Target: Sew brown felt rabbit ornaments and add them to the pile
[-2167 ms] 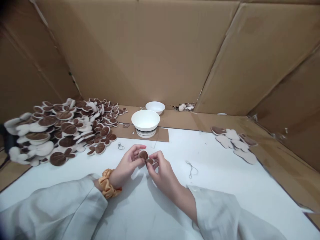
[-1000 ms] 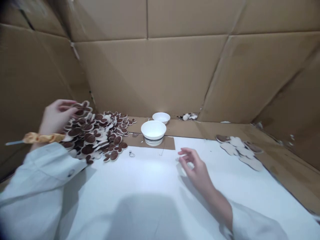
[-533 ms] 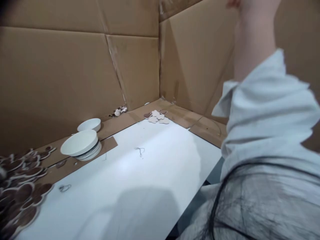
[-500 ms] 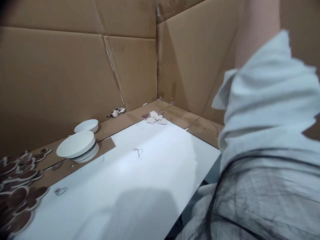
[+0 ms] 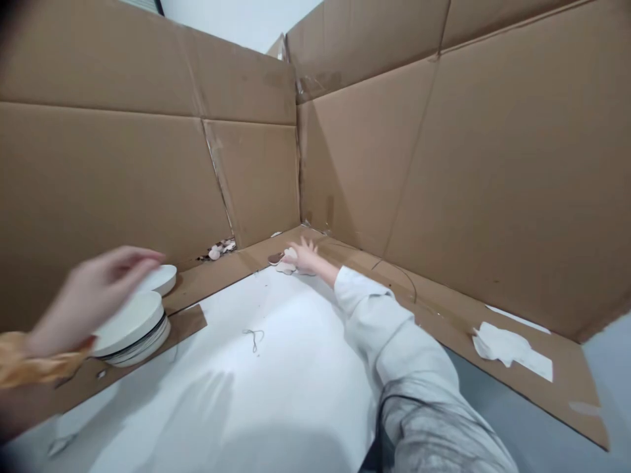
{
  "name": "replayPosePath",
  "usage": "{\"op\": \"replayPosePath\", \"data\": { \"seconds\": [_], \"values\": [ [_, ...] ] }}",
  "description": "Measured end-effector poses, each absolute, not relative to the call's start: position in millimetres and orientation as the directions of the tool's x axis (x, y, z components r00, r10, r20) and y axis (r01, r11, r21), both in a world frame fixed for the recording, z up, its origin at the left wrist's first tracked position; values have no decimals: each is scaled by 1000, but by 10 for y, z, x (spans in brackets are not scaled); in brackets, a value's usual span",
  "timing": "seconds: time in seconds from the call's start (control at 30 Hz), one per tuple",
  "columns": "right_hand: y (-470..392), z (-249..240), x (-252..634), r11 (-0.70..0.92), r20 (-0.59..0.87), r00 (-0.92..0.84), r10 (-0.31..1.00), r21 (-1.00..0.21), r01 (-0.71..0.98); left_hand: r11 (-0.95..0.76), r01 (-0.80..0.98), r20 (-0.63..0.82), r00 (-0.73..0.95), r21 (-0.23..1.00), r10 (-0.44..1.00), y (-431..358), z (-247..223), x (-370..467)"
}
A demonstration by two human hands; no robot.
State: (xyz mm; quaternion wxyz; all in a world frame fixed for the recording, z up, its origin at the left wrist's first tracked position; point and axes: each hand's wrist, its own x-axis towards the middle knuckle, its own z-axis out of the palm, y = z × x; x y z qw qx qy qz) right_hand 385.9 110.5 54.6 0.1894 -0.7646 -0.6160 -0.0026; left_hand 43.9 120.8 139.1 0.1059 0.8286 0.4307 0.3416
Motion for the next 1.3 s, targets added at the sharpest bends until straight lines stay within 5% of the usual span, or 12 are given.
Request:
{"op": "replayPosePath", "data": {
  "seconds": [0.17, 0.33, 0.63, 0.83, 1.1, 1.2, 1.3],
  "values": [
    [1376, 0, 4011, -78, 85, 99, 991, -228, 971, -755, 506, 333, 688, 418, 645, 1189, 623, 1119],
    [1488, -59, 4107, 20, 15, -18, 1000, -201, 979, -734, 479, 351, 662, 481, 662, 1241, 102, 1266],
    [1058, -120, 3858, 229, 38, -226, 973, -204, 952, -804, 503, 446, 669, 317, 595, 1400, -126, 1292],
    [819, -196, 3577, 486, 113, -474, 873, -118, 866, -796, 601, 295, 749, 76, 594, 1325, -131, 1543],
    [784, -231, 3522, 498, 190, -500, 845, 61, 865, -743, 669, 119, 740, -33, 662, 1322, -6, 1519],
    [776, -236, 3545, 521, 304, -540, 785, 148, 840, -747, 664, 140, 742, -20, 656, 1234, 69, 1400],
    [726, -239, 3567, 558, 537, -573, 619, 214, 802, -777, 627, 340, 744, -54, 576, 1056, 178, 1176]
  ]
}}
